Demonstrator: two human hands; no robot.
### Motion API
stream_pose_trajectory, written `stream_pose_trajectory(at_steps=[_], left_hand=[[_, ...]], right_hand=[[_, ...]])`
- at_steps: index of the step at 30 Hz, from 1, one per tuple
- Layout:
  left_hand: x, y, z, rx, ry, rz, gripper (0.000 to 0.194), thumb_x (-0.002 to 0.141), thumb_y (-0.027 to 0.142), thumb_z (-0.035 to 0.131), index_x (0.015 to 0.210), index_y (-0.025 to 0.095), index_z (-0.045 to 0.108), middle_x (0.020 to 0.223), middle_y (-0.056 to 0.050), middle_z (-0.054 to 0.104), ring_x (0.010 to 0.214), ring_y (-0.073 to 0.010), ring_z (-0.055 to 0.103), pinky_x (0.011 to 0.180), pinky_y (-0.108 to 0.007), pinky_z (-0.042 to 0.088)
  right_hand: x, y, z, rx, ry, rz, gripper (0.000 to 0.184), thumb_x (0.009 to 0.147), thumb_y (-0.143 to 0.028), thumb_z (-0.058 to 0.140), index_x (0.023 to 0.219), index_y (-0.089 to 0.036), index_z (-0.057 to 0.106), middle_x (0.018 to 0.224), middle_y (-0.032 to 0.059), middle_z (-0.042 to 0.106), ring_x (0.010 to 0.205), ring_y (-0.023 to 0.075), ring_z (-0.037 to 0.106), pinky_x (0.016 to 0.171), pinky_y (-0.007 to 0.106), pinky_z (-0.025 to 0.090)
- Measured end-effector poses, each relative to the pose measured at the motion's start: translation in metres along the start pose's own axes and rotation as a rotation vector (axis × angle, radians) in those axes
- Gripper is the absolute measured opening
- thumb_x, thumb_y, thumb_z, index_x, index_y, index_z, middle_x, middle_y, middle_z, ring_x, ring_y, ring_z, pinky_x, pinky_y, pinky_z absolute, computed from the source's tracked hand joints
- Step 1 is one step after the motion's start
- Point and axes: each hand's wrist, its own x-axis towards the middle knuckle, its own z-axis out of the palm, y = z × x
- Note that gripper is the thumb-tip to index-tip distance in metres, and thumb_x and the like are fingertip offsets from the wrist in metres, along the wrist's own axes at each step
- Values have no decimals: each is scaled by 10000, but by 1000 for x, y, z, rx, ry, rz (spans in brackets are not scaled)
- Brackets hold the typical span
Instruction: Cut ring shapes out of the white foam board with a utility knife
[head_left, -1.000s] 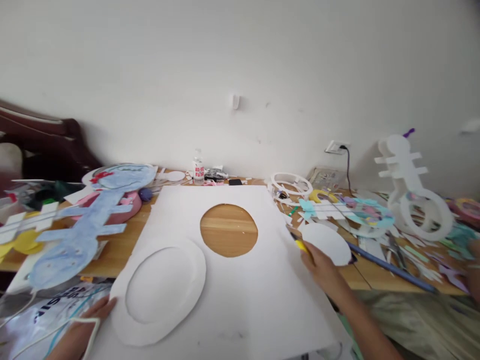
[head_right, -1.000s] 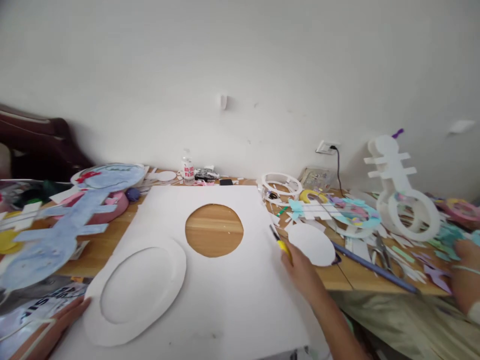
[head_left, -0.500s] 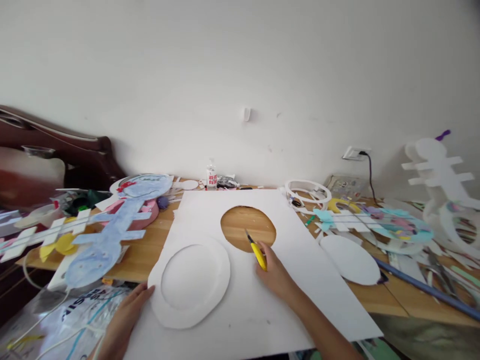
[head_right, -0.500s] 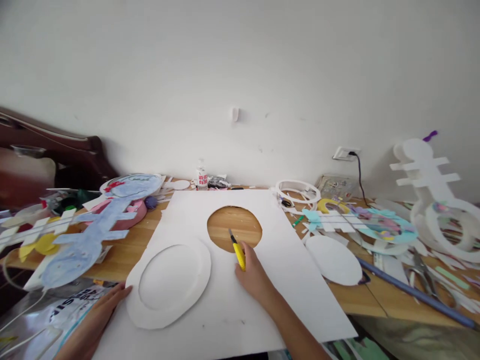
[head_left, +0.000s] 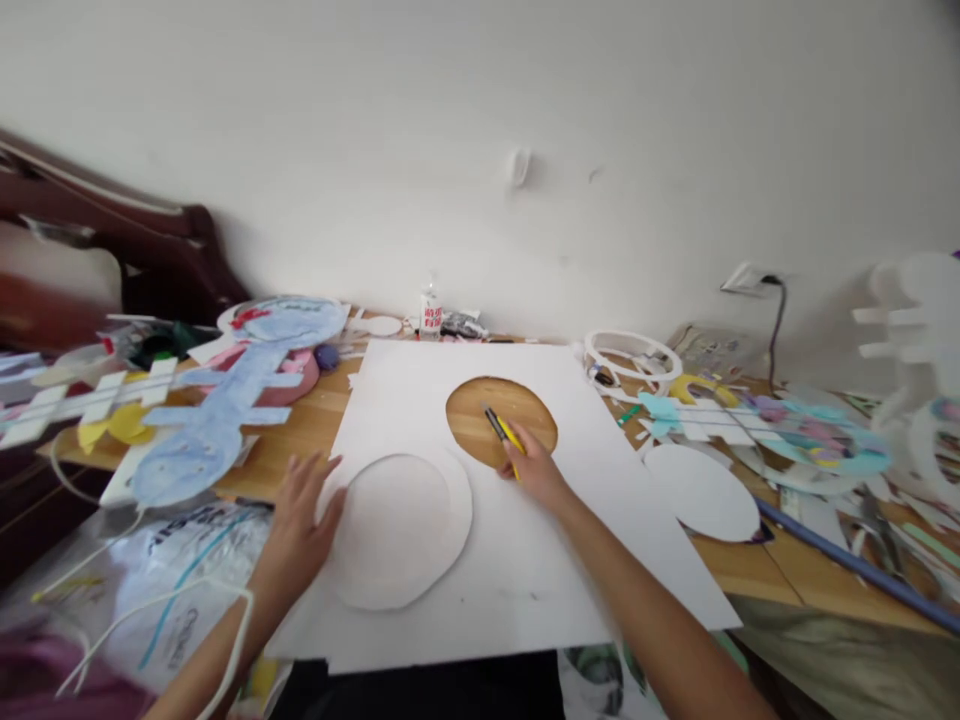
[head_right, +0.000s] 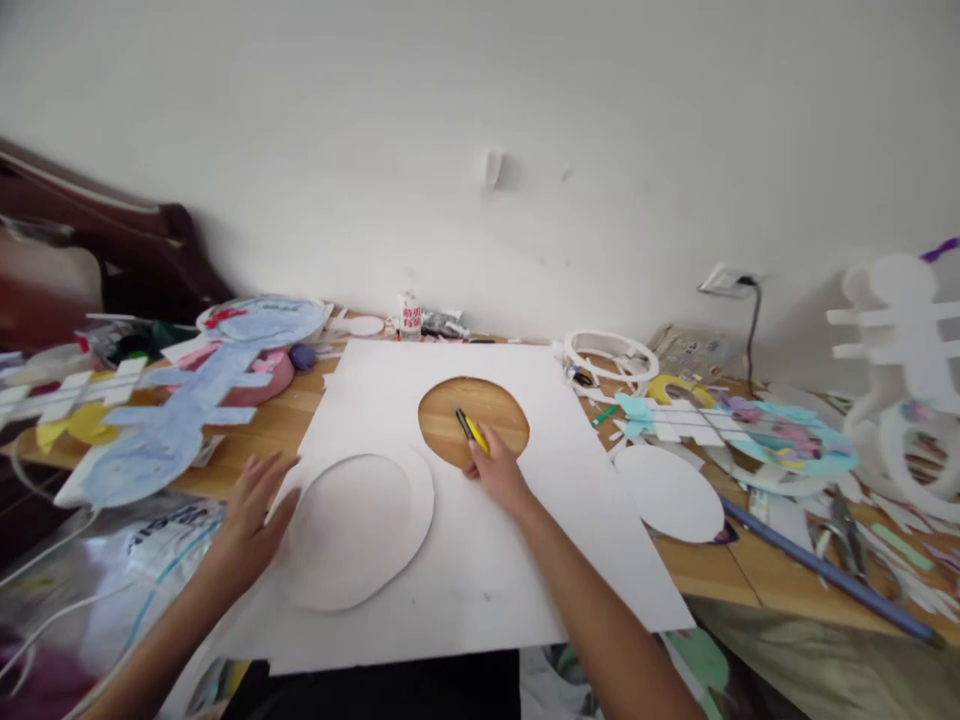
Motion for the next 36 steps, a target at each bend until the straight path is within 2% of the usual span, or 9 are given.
stream_pose_trajectory(at_steps=[2, 5, 9, 13, 18, 23, 27, 32, 36], left_hand=[[3, 19, 10, 147, -198, 196, 502, 926, 471, 484, 1372, 249, 538, 1554, -91, 405, 1493, -304, 216, 1201, -546, 198], [0, 45, 27, 416, -330, 375, 548, 963, 500, 435, 1470, 292, 429, 1619, -115, 272, 1506, -351, 134, 1173, -614, 210], [-2, 62, 44, 584, -417, 453, 650, 929, 562, 469, 1524, 366, 297, 1638, -137, 200, 1490, -432, 123, 1105, -750, 161], [4, 60, 52, 635, -517, 475, 673, 909, 548, 518, 1520, 409, 273, 1627, -131, 242, 1466, -464, 187, 1047, -819, 125], [13, 60, 56, 634, -548, 474, 719, 876, 603, 536, 1516, 442, 250, 1596, -151, 313, 1429, -506, 245, 995, -852, 151], [15, 70, 69, 667, -483, 442, 760, 810, 693, 549, 1492, 434, 333, 1464, -184, 492, 1338, -573, 354, 968, -872, 158], [16, 66, 76, 628, -477, 478, 691, 865, 678, 456, 1497, 429, 328, 1443, -193, 500, 1360, -526, 363, 1002, -812, 246], [17, 62, 75, 605, -504, 477, 636, 901, 637, 429, 1497, 443, 324, 1540, -167, 396, 1384, -516, 328, 1015, -816, 219], [19, 67, 75, 649, -545, 484, 655, 886, 559, 543, 1495, 419, 347, 1558, -185, 366, 1367, -550, 330, 993, -834, 215]], right_hand=[[16, -6, 4, 5, -7, -25, 647, 930, -436, 458, 1498, -153, 329, 821, 53, 702, 687, 180, 689, 701, 336, 579], [24, -20, 14, -18, -31, -76, 610, 935, -451, 475, 1479, -191, 389, 876, 56, 707, 759, 195, 683, 765, 359, 565], [7, -40, 28, -136, -140, -250, 507, 958, -415, 476, 1449, -293, 447, 1138, 48, 695, 911, 192, 675, 918, 392, 510], [1, -33, 39, -316, -132, -394, 448, 983, -373, 425, 1417, -282, 484, 1349, 57, 604, 1217, 226, 575, 1043, 407, 443], [10, -13, 43, -332, -94, -351, 444, 980, -371, 451, 1406, -253, 489, 1345, 67, 611, 1236, 224, 574, 1052, 391, 447], [8, -15, 44, -359, -104, -398, 440, 967, -363, 504, 1399, -279, 496, 1307, 60, 630, 1210, 233, 587, 1035, 396, 463], [5, -17, 44, -349, -109, -462, 382, 956, -314, 530, 1337, -299, 553, 1228, 59, 654, 1154, 226, 605, 1009, 386, 482], [9, -14, 37, -157, -56, -242, 466, 903, -379, 609, 1346, -281, 503, 1280, 88, 601, 1153, 237, 588, 981, 393, 505], [13, -12, 29, 44, 16, -146, 486, 890, -377, 622, 1345, -275, 484, 1268, 94, 585, 1078, 205, 597, 906, 362, 532]])
